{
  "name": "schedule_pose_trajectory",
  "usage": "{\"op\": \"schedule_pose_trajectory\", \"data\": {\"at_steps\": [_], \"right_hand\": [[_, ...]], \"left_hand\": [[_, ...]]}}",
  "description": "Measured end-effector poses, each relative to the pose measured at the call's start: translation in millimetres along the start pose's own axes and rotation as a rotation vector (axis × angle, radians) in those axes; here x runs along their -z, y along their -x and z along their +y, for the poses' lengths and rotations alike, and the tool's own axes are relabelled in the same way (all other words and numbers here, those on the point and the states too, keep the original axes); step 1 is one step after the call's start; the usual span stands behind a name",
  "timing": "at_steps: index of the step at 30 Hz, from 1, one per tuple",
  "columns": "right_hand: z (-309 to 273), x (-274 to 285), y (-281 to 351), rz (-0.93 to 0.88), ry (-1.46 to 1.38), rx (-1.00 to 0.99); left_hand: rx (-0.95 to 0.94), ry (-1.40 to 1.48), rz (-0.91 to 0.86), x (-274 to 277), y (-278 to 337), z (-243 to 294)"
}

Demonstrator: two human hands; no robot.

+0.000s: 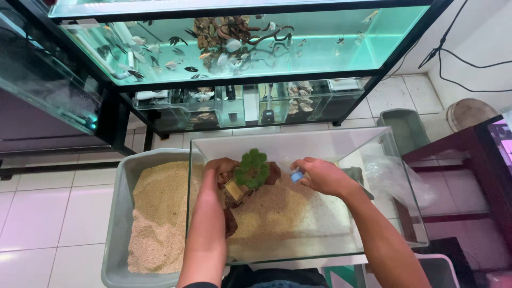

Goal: The person adds substrate to an aquarium and places decorative wood and a plant inside, using a small plastic container to pour the sand and then positioning the plant by hand.

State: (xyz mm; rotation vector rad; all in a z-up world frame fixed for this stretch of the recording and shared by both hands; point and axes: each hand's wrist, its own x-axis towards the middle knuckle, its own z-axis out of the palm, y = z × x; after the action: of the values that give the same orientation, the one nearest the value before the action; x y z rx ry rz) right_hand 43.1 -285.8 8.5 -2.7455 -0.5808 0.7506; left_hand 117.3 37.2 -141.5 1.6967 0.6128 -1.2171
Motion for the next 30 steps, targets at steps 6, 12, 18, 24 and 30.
{"op": "schedule_pose_trajectory", "data": {"at_steps": [6,12,18,24,30], "right_hand": [[1.8,-3.9,-3.5,-0.014,-0.002,0.022],[5.3,-2.8,-3.6,0.033,0.074,0.046],[-0.2,6.4,9.0,0.124,0.012,0.13],[-12.5,-0.6,12.2,0.259,-0.072,0.301],[-34.9,-8.5,22.0,0.34,-0.119,0.48]], "left_hand": [[-0.082,0.005,0.028,0.5,8.2,-4.2],[-0.188,-0.022,0.158,4.4,15.4,-8.3],[-0.221,-0.408,0.291,27.9,-34.3,-10.1],[-0.351,-0.449,0.329,4.0,44.7,-3.6],[-0.627,0.224,0.158,-76.1,182.6,2.0]]}}
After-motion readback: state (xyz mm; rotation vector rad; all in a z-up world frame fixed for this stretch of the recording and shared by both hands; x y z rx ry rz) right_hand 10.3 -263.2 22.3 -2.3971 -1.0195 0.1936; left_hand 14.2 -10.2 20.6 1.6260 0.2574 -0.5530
